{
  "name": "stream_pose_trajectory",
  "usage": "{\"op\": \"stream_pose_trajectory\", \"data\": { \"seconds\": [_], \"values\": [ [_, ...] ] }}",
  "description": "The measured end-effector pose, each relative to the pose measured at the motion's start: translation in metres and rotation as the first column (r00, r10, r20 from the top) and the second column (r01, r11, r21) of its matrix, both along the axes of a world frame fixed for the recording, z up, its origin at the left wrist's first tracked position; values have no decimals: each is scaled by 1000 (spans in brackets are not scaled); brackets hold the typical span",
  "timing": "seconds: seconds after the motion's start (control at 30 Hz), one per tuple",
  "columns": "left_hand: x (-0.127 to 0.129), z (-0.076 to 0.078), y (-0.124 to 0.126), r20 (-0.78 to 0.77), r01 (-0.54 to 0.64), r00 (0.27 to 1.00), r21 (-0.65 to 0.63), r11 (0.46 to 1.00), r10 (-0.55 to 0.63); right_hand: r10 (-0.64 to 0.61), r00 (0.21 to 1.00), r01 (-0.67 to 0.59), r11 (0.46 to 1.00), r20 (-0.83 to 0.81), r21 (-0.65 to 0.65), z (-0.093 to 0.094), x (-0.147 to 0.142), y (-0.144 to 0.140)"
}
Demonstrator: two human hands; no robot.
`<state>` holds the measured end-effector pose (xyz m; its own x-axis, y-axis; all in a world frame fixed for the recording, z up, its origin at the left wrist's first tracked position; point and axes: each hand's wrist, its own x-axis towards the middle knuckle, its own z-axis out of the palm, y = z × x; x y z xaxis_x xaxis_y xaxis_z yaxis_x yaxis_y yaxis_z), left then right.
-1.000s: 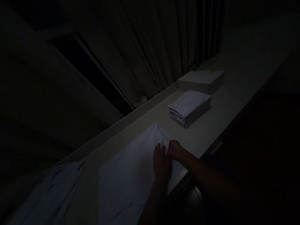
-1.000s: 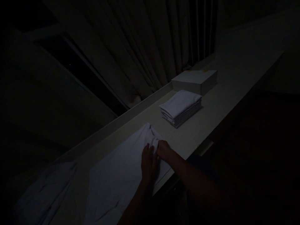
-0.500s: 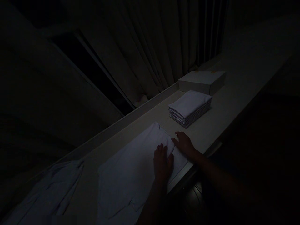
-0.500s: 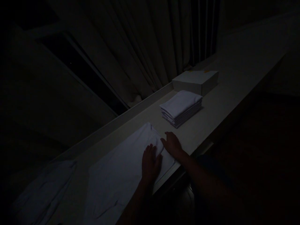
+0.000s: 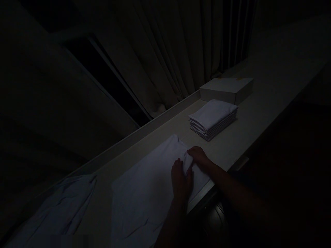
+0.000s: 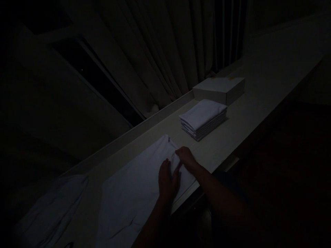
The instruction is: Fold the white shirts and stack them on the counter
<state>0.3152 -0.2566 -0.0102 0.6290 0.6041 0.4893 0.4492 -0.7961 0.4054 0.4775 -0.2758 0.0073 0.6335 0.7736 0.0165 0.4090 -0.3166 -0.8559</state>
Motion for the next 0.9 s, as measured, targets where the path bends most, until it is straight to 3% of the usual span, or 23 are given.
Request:
{"op": "stream_pose_trajectory", "data": {
  "seconds": [0.23,0.43,0.6,0.77,0.9],
  "values": [
    [-1,-6,1,-88,-9,996,43,999,12,-23,999,22,999,-23,-26,-1,-1,-8],
    [-1,-9,0,-218,-1,976,87,996,20,-61,950,81,995,308,-50,7,-1,-19],
    [0,-7,-3,-213,-14,977,91,996,33,13,944,-3,1000,329,-31,22,12,27],
    [0,-2,-7,-204,-25,978,64,998,38,42,969,-14,993,245,-114,26,20,92],
    [-1,0,-9,-210,-33,977,73,997,48,10,990,19,979,141,-201,25,22,125]
  ]
}}
